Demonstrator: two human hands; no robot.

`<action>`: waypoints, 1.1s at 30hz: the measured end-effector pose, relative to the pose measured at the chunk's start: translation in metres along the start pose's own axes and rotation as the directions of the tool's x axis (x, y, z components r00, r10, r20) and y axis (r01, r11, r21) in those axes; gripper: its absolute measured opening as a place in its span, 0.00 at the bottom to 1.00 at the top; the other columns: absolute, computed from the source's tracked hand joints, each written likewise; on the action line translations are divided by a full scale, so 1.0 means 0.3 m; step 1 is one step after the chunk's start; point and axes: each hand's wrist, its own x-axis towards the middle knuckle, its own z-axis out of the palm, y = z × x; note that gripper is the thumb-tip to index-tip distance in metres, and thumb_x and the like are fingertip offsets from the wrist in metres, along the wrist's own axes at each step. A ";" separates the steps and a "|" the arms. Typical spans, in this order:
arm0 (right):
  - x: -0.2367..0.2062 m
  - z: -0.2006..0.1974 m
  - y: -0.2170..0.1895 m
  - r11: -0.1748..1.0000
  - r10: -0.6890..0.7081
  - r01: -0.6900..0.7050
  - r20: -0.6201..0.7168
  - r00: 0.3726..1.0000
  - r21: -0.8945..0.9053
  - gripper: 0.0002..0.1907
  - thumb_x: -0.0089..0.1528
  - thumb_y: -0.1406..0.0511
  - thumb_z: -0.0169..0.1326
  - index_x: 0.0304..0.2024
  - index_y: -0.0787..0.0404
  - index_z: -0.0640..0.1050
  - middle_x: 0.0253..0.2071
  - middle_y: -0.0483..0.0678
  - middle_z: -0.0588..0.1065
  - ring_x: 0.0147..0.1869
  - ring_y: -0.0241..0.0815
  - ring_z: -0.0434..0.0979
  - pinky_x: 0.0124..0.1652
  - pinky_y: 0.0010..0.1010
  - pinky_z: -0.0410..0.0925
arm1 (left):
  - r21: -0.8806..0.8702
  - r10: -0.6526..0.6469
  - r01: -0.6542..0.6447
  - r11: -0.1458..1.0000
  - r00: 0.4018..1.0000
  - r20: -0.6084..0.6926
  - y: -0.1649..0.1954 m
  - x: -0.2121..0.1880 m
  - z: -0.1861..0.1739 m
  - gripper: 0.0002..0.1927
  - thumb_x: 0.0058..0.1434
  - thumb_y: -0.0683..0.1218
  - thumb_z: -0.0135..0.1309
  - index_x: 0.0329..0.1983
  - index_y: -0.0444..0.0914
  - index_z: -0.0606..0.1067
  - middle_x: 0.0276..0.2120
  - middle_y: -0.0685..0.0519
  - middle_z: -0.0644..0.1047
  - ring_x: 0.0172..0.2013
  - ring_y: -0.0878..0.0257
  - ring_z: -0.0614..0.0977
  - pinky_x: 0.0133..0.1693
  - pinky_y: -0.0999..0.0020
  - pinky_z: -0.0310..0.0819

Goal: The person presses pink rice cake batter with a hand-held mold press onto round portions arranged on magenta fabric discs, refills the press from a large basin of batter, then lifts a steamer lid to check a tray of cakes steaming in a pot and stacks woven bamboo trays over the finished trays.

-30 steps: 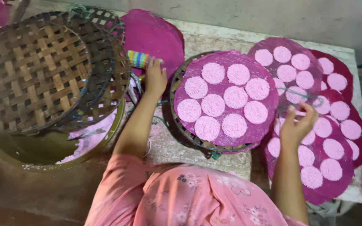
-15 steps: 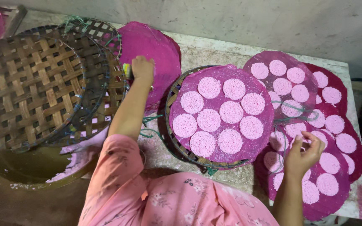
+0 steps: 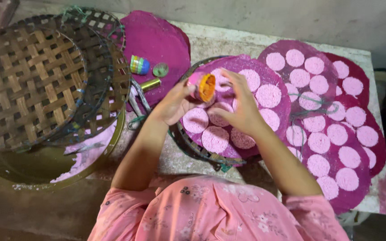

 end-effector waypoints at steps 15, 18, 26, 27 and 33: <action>0.328 0.201 0.299 0.902 0.146 -0.063 0.164 0.976 -0.427 0.37 0.52 0.59 0.70 0.61 0.58 0.71 0.53 0.60 0.70 0.54 0.61 0.75 0.52 0.46 0.70 | 0.355 0.183 -0.108 0.929 0.965 -0.186 -0.006 -0.396 0.027 0.39 0.55 0.47 0.64 0.69 0.43 0.62 0.59 0.51 0.71 0.59 0.59 0.74 0.63 0.59 0.69; 0.319 0.229 0.317 0.886 0.159 -0.050 0.201 0.967 -0.461 0.37 0.52 0.59 0.71 0.61 0.57 0.72 0.53 0.58 0.72 0.56 0.63 0.74 0.51 0.49 0.69 | 0.645 0.173 -0.026 0.764 0.971 -0.165 -0.069 -0.421 0.131 0.37 0.51 0.44 0.65 0.64 0.40 0.65 0.56 0.51 0.71 0.58 0.61 0.75 0.60 0.63 0.71; 0.297 0.217 0.310 0.929 0.074 -0.015 0.146 0.986 -0.369 0.35 0.55 0.61 0.71 0.60 0.59 0.70 0.54 0.58 0.70 0.57 0.62 0.73 0.53 0.47 0.69 | 0.925 0.239 -0.251 0.286 0.953 0.185 -0.210 -0.373 0.331 0.32 0.45 0.44 0.70 0.53 0.39 0.71 0.53 0.47 0.74 0.58 0.49 0.73 0.61 0.56 0.66; 0.297 0.216 0.311 0.927 0.107 -0.047 0.144 0.984 -0.372 0.35 0.55 0.62 0.71 0.60 0.59 0.69 0.55 0.59 0.69 0.56 0.63 0.73 0.53 0.46 0.69 | 0.931 0.210 -0.253 0.264 0.957 0.200 -0.219 -0.359 0.343 0.31 0.45 0.45 0.70 0.53 0.39 0.72 0.54 0.48 0.74 0.58 0.49 0.72 0.61 0.55 0.65; 0.252 0.109 0.327 0.937 -0.163 0.149 -0.020 0.986 -0.317 0.35 0.57 0.63 0.74 0.59 0.60 0.67 0.56 0.57 0.69 0.60 0.59 0.74 0.57 0.46 0.69 | 0.972 0.049 -0.218 0.088 0.976 0.214 -0.264 -0.304 0.382 0.35 0.47 0.51 0.70 0.59 0.41 0.71 0.57 0.51 0.74 0.60 0.51 0.70 0.57 0.52 0.58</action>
